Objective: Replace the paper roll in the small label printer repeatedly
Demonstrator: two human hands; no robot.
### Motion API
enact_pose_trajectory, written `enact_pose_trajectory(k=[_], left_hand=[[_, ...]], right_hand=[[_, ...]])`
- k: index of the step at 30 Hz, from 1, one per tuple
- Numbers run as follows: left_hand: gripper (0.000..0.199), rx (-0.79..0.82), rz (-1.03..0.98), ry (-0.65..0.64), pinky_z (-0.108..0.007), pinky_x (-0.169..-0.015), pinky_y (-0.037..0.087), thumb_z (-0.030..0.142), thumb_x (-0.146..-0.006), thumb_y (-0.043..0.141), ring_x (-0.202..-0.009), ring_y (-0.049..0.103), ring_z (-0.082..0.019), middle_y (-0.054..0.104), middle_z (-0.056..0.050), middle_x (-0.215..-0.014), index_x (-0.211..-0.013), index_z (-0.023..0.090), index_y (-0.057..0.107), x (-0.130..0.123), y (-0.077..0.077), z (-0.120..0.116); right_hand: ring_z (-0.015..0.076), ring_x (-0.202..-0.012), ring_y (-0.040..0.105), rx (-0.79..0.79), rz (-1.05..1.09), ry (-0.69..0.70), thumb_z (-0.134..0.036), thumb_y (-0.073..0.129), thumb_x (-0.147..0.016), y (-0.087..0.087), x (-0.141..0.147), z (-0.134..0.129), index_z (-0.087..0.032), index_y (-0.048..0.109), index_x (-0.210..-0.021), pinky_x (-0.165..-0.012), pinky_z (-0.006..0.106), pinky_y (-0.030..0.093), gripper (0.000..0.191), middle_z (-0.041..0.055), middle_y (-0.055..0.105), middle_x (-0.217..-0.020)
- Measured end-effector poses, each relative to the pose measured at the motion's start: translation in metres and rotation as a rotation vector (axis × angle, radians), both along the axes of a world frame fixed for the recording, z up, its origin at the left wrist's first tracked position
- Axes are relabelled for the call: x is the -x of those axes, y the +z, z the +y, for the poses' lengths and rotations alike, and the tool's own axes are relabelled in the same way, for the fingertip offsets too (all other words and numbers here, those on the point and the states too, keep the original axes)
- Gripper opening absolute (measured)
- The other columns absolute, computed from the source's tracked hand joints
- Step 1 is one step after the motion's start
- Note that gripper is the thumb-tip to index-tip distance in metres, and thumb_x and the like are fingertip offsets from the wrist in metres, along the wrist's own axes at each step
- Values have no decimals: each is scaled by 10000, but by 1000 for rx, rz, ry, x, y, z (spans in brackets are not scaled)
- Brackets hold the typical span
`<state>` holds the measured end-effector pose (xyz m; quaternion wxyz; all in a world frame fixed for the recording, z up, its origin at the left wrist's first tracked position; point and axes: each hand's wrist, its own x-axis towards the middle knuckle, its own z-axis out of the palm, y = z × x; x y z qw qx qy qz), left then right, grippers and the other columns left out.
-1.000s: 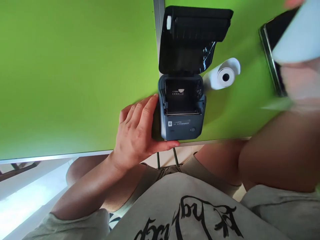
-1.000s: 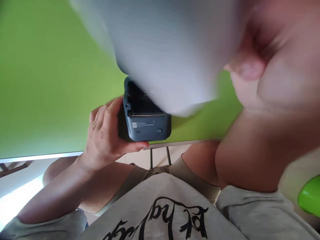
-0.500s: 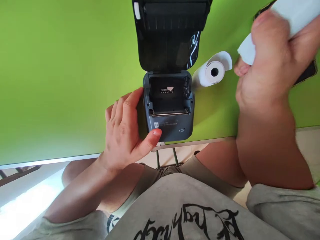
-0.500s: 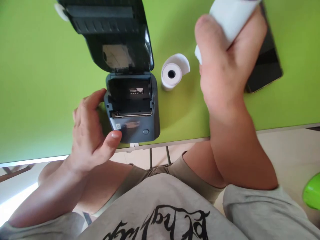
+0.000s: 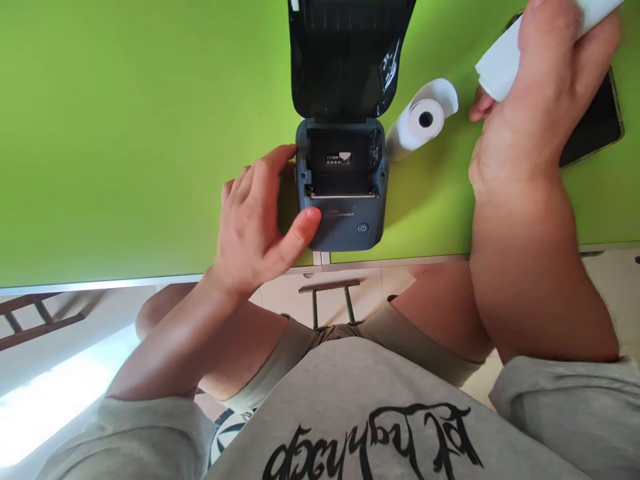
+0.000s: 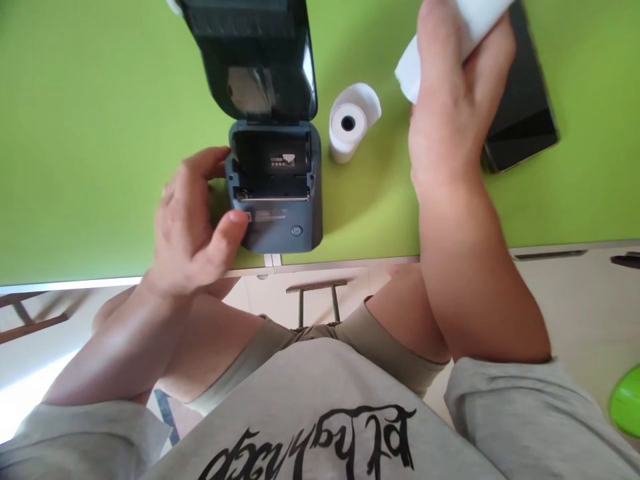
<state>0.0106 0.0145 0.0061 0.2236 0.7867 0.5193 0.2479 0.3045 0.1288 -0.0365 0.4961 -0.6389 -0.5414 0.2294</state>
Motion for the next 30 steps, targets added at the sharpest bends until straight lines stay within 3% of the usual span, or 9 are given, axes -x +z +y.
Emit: enact_pose_trajectory(k=[2,4,8,10,13,21,26,28,30], left_hand=[[703,58,-89,-10,-454,-849,547,750,-1014,368,-998,720,-268,745,-106,-1184,-1427,204,524,1,4,9],[659,88,-123,14,-425,-889,559,750,-1018,396,-1059,714,-244,730,-77,-1214,-1439,252,491,1,6,19],[700,-76,-174,11,-413,-1064,554,750,-1022,431,-1285,633,-232,589,-78,-1434,-1535,286,329,-5,1,34],[739,-78,-215,-15,-467,-1157,524,762,-1013,432,-1403,574,-257,522,-93,-1552,-1564,295,274,-11,-2,37],[739,18,-303,4,-536,-1192,493,759,-997,441,-1420,580,-294,568,-139,-1537,-1545,277,320,-22,-3,37],[579,33,-431,-9,-468,-1070,571,664,-983,531,-1249,683,-273,647,-112,-1402,-1423,307,416,-27,-8,37],[572,19,-381,-46,-432,-949,592,615,-1013,485,-1107,706,-258,663,-87,-1260,-1494,328,374,-24,-8,33],[571,31,-353,-27,-422,-908,593,599,-1015,478,-1085,703,-264,656,-84,-1220,-1509,334,366,-23,-7,32],[585,46,-333,-15,-421,-896,590,602,-1012,465,-1084,700,-275,649,-91,-1231,-1519,331,358,-23,-6,31]], right_hand=[[103,-840,535,-73,18,-59,-245,343,-1064,-6,0,0,-256,353,-1077,-820,316,547,20,73,570,-1079],[110,-775,528,-146,6,-59,-284,453,-1030,-9,0,-3,-271,360,-1005,-738,297,526,97,30,564,-948],[125,-770,506,-243,-95,-25,-437,563,-987,-9,1,-16,-281,388,-940,-734,293,490,239,7,569,-849],[138,-782,485,-246,-139,-17,-491,542,-985,-7,0,-21,-282,398,-939,-745,305,477,258,13,571,-840],[155,-793,469,-226,-191,12,-519,521,-981,-6,-5,-26,-283,412,-949,-756,328,472,262,26,565,-861],[121,-840,549,-150,-224,109,-231,622,-927,2,-8,-36,-265,520,-1074,-745,296,483,183,41,614,-1055],[107,-871,607,-110,-267,94,11,594,-767,3,1,-36,-248,545,-1172,-748,259,483,484,5,664,-1056],[123,-915,648,-115,-282,122,23,568,-729,5,1,-38,-241,565,-1223,-783,277,497,560,13,700,-1082],[165,-1030,675,-219,-271,157,-13,555,-711,12,-1,-42,-230,597,-1270,-874,330,512,601,39,712,-1157]])
